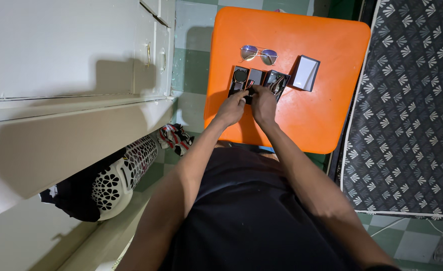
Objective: The person puts on and removes a wristwatch and sunglasses, then places them into their respective storage boxes on an orange table. The person also handles a small electronic device and a blue case, placing them into boxes as well.
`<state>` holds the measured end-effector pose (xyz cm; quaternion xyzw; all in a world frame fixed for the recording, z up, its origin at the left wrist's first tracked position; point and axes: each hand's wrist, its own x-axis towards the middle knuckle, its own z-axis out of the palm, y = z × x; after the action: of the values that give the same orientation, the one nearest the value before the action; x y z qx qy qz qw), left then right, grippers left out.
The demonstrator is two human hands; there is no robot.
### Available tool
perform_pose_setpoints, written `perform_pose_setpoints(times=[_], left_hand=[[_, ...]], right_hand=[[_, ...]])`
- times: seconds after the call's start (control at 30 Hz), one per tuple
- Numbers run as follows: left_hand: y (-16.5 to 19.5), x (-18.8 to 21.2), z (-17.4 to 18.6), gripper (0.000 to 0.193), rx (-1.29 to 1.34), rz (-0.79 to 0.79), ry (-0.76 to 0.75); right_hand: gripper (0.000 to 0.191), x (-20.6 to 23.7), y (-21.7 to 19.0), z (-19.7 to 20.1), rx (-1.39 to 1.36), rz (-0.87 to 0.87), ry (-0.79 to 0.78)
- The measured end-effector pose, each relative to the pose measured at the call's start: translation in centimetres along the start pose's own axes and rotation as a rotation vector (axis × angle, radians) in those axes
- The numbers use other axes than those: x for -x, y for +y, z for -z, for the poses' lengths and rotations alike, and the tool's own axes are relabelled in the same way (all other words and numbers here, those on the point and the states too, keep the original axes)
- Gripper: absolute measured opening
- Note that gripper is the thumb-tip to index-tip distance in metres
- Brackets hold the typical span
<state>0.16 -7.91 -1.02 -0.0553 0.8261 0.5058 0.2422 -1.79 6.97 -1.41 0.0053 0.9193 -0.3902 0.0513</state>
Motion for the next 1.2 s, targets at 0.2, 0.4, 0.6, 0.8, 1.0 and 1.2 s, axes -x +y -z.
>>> perform_pose_setpoints(times=[0.2,0.4,0.6,0.8,1.0,1.2], left_hand=[[0.8,-0.5,-0.6,0.043,0.019,0.006,0.008],[3.0,-1.1,-1.5,0.038,0.054,0.016,0.041],[5.3,0.1,-0.6,0.035,0.104,-0.01,0.235],[7.1,1.7,2.1,0.03,0.382,-0.123,0.383],[6.7,2.5,4.3,0.03,0.298,0.025,0.409],[5.7,2.1,3.6,0.029,0.285,0.002,0.428]], right_hand=[[0.015,0.9,0.4,4.3,-0.068,-0.142,0.184],[0.015,-0.8,1.2,6.7,-0.085,-0.115,0.205],[0.022,-6.0,0.8,4.9,0.235,0.255,0.046],[0.042,-10.9,1.7,2.2,0.5,0.378,-0.211],[0.049,-12.1,1.7,0.3,0.57,0.274,-0.355],[0.045,-11.6,2.0,0.4,0.561,0.28,-0.319]])
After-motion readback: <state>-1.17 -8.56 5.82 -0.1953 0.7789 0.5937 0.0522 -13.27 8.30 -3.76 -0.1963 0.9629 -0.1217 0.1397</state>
